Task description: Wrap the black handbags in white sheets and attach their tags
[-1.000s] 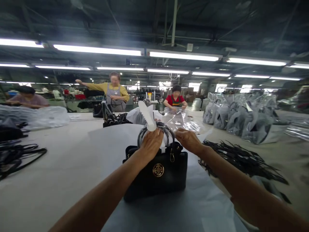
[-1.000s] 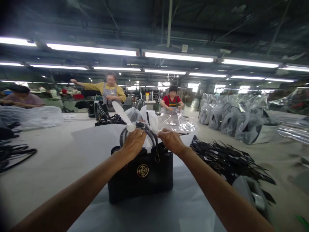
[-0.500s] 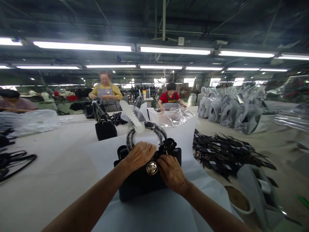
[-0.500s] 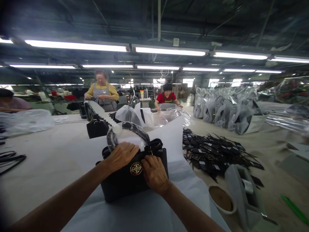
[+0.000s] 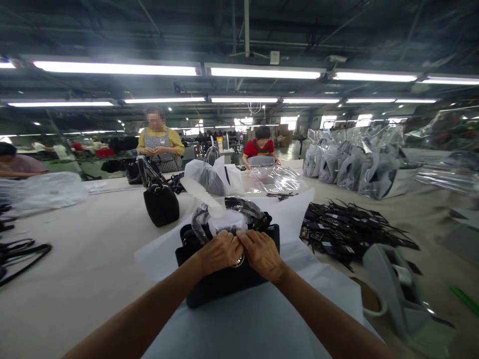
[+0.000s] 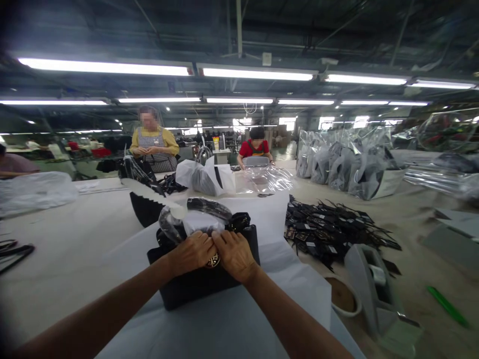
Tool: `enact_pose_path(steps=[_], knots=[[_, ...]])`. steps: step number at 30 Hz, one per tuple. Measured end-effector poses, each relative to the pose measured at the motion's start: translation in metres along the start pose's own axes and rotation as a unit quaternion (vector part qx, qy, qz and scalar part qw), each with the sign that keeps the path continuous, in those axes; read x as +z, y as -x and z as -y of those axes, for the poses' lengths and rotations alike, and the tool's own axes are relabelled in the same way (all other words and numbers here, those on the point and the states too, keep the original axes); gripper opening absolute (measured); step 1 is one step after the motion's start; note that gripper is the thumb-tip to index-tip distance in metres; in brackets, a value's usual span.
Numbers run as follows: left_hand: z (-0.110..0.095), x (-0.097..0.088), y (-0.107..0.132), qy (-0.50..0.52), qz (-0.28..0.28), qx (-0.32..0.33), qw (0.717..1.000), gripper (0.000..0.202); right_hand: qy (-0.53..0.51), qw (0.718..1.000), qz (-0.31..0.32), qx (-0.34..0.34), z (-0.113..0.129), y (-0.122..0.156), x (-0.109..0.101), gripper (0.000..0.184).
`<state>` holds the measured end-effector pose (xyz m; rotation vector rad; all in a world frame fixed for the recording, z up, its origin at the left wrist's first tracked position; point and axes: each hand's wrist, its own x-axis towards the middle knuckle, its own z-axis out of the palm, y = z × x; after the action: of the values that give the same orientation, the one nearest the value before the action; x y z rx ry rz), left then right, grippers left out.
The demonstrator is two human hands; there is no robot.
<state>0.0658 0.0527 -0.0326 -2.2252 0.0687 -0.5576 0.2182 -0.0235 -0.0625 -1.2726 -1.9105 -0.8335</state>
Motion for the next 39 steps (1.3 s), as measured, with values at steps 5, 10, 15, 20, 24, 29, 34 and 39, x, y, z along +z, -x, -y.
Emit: enact_pose_path(steps=[5,10,15,20,24,29,34,39], knots=[[-0.007,-0.008,0.0,-0.023,-0.004,-0.122,0.992,0.013,0.028,0.999,-0.006,0.036,-0.003,0.003,0.012,0.025],[-0.017,-0.006,0.003,0.004,-0.008,-0.165,0.986,0.014,-0.075,0.992,0.058,0.085,0.005,0.011,-0.001,0.018],[-0.019,-0.003,0.006,0.02,0.007,-0.176,0.984,0.018,-0.189,0.969,0.094,0.126,-0.003,0.043,-0.046,0.028],[-0.02,-0.002,0.007,0.026,0.002,-0.181,0.983,0.023,-0.154,0.959,0.157,0.179,-0.033,0.109,-0.088,0.025],[-0.02,0.001,0.006,0.01,-0.023,-0.181,0.983,0.021,-0.165,0.931,0.247,0.213,-0.038,0.145,-0.114,0.021],[-0.019,0.001,0.006,0.004,-0.033,-0.174,0.984,0.022,-0.242,0.865,0.397,0.187,0.003,0.128,-0.149,0.03],[-0.02,0.003,0.006,0.023,0.001,-0.187,0.982,0.027,-0.29,0.858,0.421,0.053,0.071,0.102,-0.17,0.057],[-0.02,0.002,0.006,0.048,0.036,-0.198,0.978,0.027,-0.171,0.928,0.324,-0.071,0.114,0.13,-0.16,0.038]])
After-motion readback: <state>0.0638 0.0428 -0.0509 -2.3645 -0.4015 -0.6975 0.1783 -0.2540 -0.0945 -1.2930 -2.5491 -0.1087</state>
